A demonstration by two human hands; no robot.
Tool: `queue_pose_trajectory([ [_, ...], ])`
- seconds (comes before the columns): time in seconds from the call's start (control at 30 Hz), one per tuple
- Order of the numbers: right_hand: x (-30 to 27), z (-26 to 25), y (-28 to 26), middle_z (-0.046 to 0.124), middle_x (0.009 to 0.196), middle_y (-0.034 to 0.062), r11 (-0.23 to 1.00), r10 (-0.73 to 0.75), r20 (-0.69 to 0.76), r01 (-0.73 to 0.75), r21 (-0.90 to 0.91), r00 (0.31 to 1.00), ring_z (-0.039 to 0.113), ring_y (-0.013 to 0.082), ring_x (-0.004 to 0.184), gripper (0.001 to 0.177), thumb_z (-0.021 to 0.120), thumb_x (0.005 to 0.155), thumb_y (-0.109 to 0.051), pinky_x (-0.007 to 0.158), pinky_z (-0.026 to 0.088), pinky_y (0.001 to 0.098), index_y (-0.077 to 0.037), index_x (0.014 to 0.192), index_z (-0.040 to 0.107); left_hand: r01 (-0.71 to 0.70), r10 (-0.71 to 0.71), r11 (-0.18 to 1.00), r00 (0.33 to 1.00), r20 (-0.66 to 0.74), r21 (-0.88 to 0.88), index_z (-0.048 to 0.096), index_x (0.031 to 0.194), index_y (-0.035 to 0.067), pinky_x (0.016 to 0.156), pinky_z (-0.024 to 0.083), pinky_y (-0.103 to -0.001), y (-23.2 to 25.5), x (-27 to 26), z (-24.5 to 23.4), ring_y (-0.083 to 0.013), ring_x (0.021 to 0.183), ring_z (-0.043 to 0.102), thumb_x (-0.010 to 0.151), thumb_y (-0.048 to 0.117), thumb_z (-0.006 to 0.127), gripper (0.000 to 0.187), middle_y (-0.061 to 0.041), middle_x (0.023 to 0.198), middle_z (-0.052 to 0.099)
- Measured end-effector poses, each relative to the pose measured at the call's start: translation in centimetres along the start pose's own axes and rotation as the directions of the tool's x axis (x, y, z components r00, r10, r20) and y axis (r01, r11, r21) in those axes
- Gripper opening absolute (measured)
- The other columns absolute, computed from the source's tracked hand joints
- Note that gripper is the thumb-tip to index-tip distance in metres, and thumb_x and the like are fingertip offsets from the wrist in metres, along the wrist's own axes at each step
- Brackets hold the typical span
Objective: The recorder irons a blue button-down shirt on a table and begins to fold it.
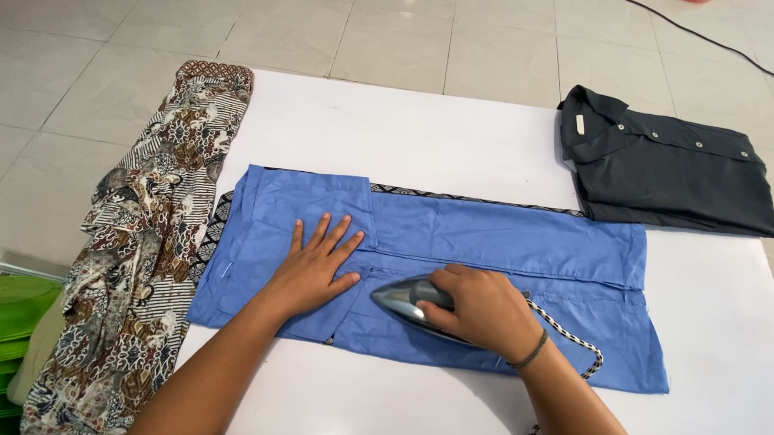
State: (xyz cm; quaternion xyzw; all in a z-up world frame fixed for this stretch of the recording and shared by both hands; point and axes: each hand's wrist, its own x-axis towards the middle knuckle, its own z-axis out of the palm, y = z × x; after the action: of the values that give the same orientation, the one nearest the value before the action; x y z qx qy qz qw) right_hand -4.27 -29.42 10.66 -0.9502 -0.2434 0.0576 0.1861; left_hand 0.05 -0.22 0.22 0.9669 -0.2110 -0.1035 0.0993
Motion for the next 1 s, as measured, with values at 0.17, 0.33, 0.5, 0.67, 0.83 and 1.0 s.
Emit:
queue_pose_trajectory([
  [0.17, 0.0, -0.1, 0.1, 0.072, 0.081, 0.0091, 0.997, -0.072, 0.028, 0.072, 0.015, 0.997, 0.070, 0.0317, 0.069, 0.036, 0.071, 0.083, -0.044, 0.063, 0.055, 0.0433, -0.010, 0.093, 0.074, -0.025, 0.025, 1.000, 0.999, -0.032, -0.001, 0.030, 0.159, 0.026, 0.120, -0.005, -0.064, -0.1, -0.3, 0.1, -0.0332, 0.156, 0.001, 0.096, 0.060, 0.049, 0.074, -0.007, 0.170, 0.011],
  [0.33, 0.3, -0.1, -0.3, 0.072, 0.082, 0.0106, 0.989, 0.144, 0.048, -0.142, -0.035, 0.988, 0.070, 0.0301, 0.067, 0.040, 0.066, 0.090, -0.048, 0.062, 0.057, 0.0417, -0.009, 0.096, 0.070, -0.026, 0.025, 1.000, 0.999, -0.032, -0.011, 0.030, 0.158, 0.025, 0.120, -0.005, -0.064, -0.1, -0.3, -0.1, -0.0335, 0.156, 0.001, 0.096, 0.060, 0.050, 0.074, -0.007, 0.170, 0.011],
  [0.5, 0.0, 0.1, 0.0, 0.073, 0.079, 0.0121, 1.000, -0.009, -0.008, 0.009, -0.007, 1.000, 0.069, 0.0316, 0.064, 0.038, 0.068, 0.086, -0.045, 0.060, 0.055, 0.0433, -0.008, 0.092, 0.072, 0.001, -0.001, 1.000, 1.000, -0.008, -0.010, 0.030, 0.158, 0.027, 0.120, -0.006, -0.064, 0.0, -0.2, 0.0, -0.0322, 0.156, 0.001, 0.095, 0.061, 0.049, 0.074, -0.006, 0.169, 0.011],
  [0.67, -0.1, 0.0, -0.8, 0.073, 0.080, 0.0112, 0.996, 0.093, -0.034, -0.093, 0.003, 0.995, 0.070, 0.0305, 0.064, 0.038, 0.066, 0.090, -0.045, 0.061, 0.056, 0.0424, -0.008, 0.094, 0.071, -0.031, 0.031, 0.999, 0.998, -0.051, 0.011, 0.031, 0.158, 0.025, 0.119, -0.005, -0.065, -0.3, -0.3, 0.4, -0.0339, 0.156, 0.002, 0.096, 0.060, 0.048, 0.074, -0.008, 0.170, 0.012],
  [0.83, -0.6, 0.6, -1.1, 0.073, 0.082, 0.0128, 0.988, -0.150, -0.065, 0.152, 0.020, 0.986, 0.069, 0.0338, 0.067, 0.036, 0.071, 0.085, -0.042, 0.060, 0.055, 0.0451, -0.007, 0.096, 0.074, -0.027, 0.027, 1.000, 0.999, -0.041, 0.011, 0.030, 0.158, 0.026, 0.119, -0.004, -0.065, -0.2, -0.2, 0.1, -0.0341, 0.155, 0.002, 0.095, 0.062, 0.048, 0.075, -0.007, 0.169, 0.011],
  [1.0, -0.5, -0.1, -1.7, 0.075, 0.084, 0.0078, 0.973, -0.208, 0.123, 0.193, 0.126, 0.970, 0.072, 0.0308, 0.069, 0.038, 0.074, 0.079, -0.043, 0.062, 0.057, 0.0416, -0.012, 0.099, 0.078, -0.051, 0.051, 0.999, 0.996, -0.072, 0.003, 0.031, 0.158, 0.025, 0.119, -0.004, -0.065, -0.5, -0.3, 0.5, -0.0351, 0.155, 0.004, 0.095, 0.061, 0.048, 0.075, -0.008, 0.169, 0.012],
])
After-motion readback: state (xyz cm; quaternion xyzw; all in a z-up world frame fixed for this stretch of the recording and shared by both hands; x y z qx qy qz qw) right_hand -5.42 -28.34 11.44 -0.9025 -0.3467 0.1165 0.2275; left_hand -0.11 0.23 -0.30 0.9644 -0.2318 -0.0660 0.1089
